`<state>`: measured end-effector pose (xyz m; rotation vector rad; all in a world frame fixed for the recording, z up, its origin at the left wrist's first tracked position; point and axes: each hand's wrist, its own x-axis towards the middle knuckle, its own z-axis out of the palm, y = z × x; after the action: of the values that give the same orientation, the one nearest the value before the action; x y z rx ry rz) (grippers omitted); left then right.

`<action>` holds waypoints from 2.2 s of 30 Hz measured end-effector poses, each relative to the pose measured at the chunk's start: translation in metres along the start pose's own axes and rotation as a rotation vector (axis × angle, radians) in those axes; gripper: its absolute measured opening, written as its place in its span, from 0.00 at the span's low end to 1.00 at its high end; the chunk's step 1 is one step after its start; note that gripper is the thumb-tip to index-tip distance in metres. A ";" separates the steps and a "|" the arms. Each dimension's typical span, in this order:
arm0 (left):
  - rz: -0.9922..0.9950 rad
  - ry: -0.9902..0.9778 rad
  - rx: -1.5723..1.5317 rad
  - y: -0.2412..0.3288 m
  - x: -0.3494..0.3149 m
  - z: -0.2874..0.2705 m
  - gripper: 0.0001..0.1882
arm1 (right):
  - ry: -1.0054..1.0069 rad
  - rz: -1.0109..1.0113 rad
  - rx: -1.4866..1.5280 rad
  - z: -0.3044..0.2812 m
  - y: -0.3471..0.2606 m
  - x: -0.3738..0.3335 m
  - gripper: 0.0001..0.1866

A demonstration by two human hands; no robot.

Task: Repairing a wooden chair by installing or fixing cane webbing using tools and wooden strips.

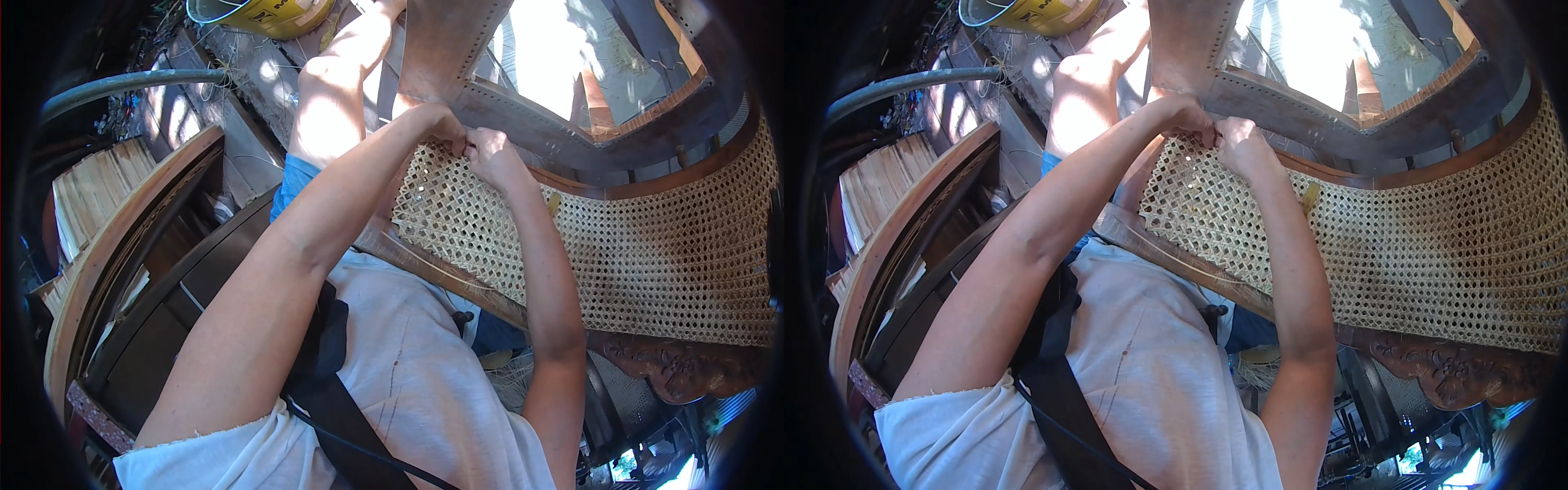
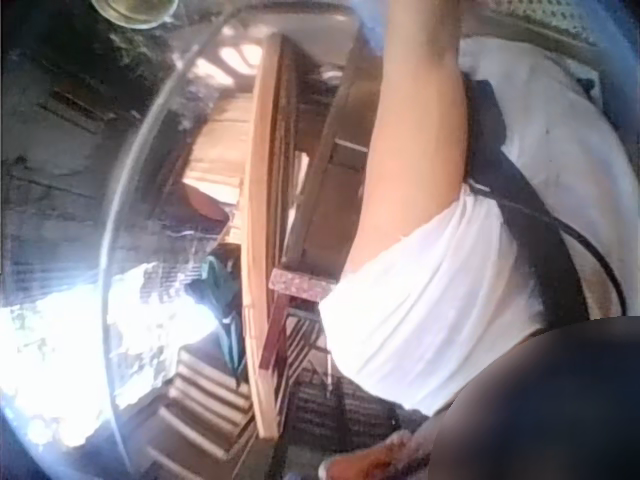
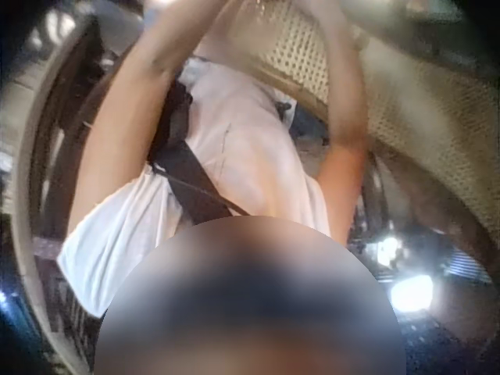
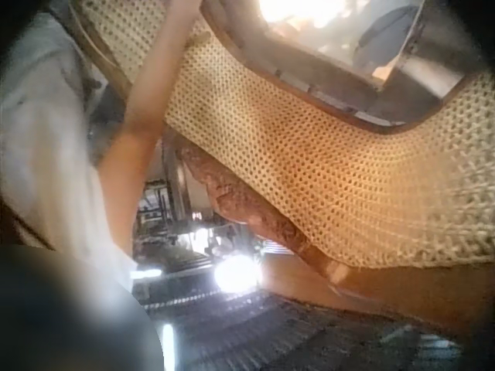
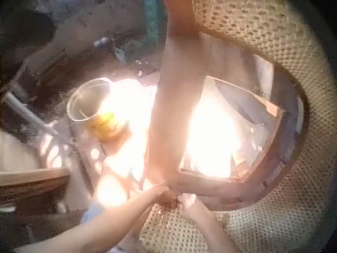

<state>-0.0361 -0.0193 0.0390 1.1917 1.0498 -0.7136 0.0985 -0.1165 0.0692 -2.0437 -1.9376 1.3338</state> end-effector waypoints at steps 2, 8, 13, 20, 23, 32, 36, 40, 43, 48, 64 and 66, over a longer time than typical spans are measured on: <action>-0.001 -0.075 0.015 -0.002 0.009 -0.003 0.16 | -0.002 0.028 -0.016 0.005 0.001 0.006 0.11; 0.103 0.146 0.174 -0.018 -0.011 -0.001 0.25 | 0.039 -0.012 -0.065 0.012 0.000 -0.001 0.10; 0.157 0.278 0.017 -0.023 -0.015 0.001 0.28 | 0.272 -0.072 -0.046 0.028 0.004 -0.015 0.08; 0.308 0.396 0.013 -0.039 0.006 0.014 0.17 | 0.141 -0.027 -0.074 0.019 0.009 -0.003 0.07; 0.365 0.442 -0.094 -0.037 0.009 0.021 0.16 | 0.200 0.045 0.126 0.021 0.012 -0.008 0.07; 0.305 0.418 0.027 -0.033 0.006 0.015 0.17 | 0.248 -0.102 0.132 0.025 0.018 -0.005 0.06; 0.222 0.339 -0.039 -0.034 0.015 0.010 0.28 | 0.267 -0.124 0.144 0.027 0.016 -0.007 0.07; 0.264 0.328 -0.103 -0.036 0.007 0.011 0.29 | 0.170 -0.003 0.226 0.013 0.015 -0.007 0.08; 0.217 0.350 -0.053 -0.036 0.005 0.009 0.29 | -0.022 0.193 0.183 -0.011 -0.007 -0.003 0.08; 0.208 0.409 0.056 -0.037 0.009 0.010 0.23 | 0.100 -0.021 0.099 0.010 0.003 0.000 0.07; 0.202 0.396 0.122 -0.030 0.018 0.007 0.27 | 0.197 0.434 0.421 0.015 -0.091 -0.283 0.14; 0.241 0.400 0.135 -0.034 0.033 0.006 0.26 | -0.061 0.733 0.328 0.051 -0.119 -0.341 0.08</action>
<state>-0.0521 -0.0311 -0.0045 1.5903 1.1706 -0.3680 0.0210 -0.3973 0.2881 -2.6384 -0.8789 1.6839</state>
